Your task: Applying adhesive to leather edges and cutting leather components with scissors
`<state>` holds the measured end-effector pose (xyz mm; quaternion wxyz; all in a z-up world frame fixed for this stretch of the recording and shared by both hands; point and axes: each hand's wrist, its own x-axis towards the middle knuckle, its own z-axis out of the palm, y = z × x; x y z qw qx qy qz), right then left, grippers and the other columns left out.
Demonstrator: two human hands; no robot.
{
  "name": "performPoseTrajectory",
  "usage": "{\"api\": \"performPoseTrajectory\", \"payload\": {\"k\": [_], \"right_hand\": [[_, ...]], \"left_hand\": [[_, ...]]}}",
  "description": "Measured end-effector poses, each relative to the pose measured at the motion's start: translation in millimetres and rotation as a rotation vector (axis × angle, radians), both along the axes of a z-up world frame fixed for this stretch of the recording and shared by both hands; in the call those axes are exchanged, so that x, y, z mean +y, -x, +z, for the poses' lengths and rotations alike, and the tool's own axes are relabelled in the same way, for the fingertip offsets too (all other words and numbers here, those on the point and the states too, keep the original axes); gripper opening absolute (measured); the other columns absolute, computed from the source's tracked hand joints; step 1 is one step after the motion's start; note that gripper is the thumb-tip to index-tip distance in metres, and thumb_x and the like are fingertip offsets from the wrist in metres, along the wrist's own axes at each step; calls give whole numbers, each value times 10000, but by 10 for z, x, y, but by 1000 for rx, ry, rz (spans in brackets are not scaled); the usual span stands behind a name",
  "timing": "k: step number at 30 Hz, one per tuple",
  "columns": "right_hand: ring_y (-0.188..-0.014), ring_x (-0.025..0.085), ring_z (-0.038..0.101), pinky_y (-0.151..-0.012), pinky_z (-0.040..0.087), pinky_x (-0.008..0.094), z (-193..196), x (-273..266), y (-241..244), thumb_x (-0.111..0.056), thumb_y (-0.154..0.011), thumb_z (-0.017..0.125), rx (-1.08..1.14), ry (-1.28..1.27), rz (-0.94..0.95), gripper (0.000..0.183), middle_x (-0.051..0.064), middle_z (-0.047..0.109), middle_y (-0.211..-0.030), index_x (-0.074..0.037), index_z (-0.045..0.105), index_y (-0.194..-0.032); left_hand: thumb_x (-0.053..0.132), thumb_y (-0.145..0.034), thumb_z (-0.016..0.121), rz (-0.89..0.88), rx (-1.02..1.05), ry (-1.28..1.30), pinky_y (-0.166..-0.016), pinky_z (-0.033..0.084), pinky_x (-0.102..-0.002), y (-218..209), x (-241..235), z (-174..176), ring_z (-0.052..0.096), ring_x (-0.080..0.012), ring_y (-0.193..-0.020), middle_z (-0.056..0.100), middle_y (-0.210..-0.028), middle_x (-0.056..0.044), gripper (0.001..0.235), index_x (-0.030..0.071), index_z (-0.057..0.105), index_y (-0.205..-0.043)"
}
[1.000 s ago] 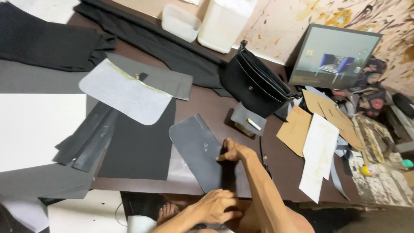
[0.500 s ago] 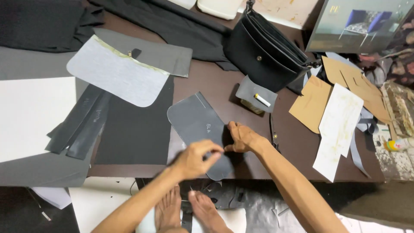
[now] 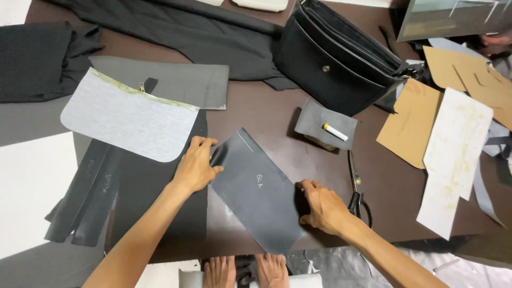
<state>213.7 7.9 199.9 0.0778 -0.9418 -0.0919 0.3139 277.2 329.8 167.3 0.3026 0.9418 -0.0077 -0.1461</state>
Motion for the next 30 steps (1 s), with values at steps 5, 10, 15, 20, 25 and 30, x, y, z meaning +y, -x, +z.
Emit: {"api": "performPoseTrajectory", "payload": {"k": [5, 10, 15, 20, 25, 30], "right_hand": [[-985, 239, 678, -873, 513, 380, -244, -185, -189, -183, -712, 935, 92, -183, -208, 672, 34, 700, -1053, -229, 496, -1219], [-825, 143, 678, -838, 481, 280, -340, -328, -343, -214, -823, 776, -142, -404, -266, 73, -43, 728, -903, -179, 714, -839], [-628, 101, 504, -657, 406, 257, -318, -308, -465, -249, -874, 795, -132, -478, -494, 114, -46, 672, -720, -153, 765, -821], [-669, 86, 500, -673, 386, 224, -609, -277, -504, -201, -871, 836, -62, -599, -532, 120, -27, 635, -726, -94, 880, -841], [-665, 90, 533, -643, 381, 234, -596, -177, -472, -125, -816, 870, -196, -708, -690, 111, 21, 705, -687, -29, 909, -856], [-591, 56, 422, -559, 305, 212, -983, -292, -466, -105, -701, 936, -360, -787, -679, 173, -11, 661, -694, -76, 874, -859]], "left_hand": [[122, -830, 816, 43, 66, 148, -1022, 511, -439, -66, 115, -175, 643, -281, -1145, 627, -1290, -71, 683, 132, 510, -1440], [216, -872, 710, 234, 71, 329, -737, 482, -329, 320, 257, -43, 578, -165, -659, 673, -869, -9, 521, 167, 582, -1375], [300, -853, 771, 225, 454, 228, -947, 517, -312, 695, 326, 238, 695, -177, -1036, 705, -1151, -20, 752, 291, 424, -1520], [374, -892, 728, 273, 498, 230, -865, 588, -276, 628, 338, 303, 742, -102, -897, 739, -1118, 57, 657, 270, 485, -1493], [284, -882, 747, 498, 312, 462, -922, 616, -269, 362, 214, 250, 718, -131, -1017, 702, -1191, 3, 695, 188, 466, -1510], [257, -863, 762, 452, 70, 440, -835, 602, -253, 302, 177, -224, 725, -104, -857, 772, -1091, 15, 483, 173, 651, -1325]]}}
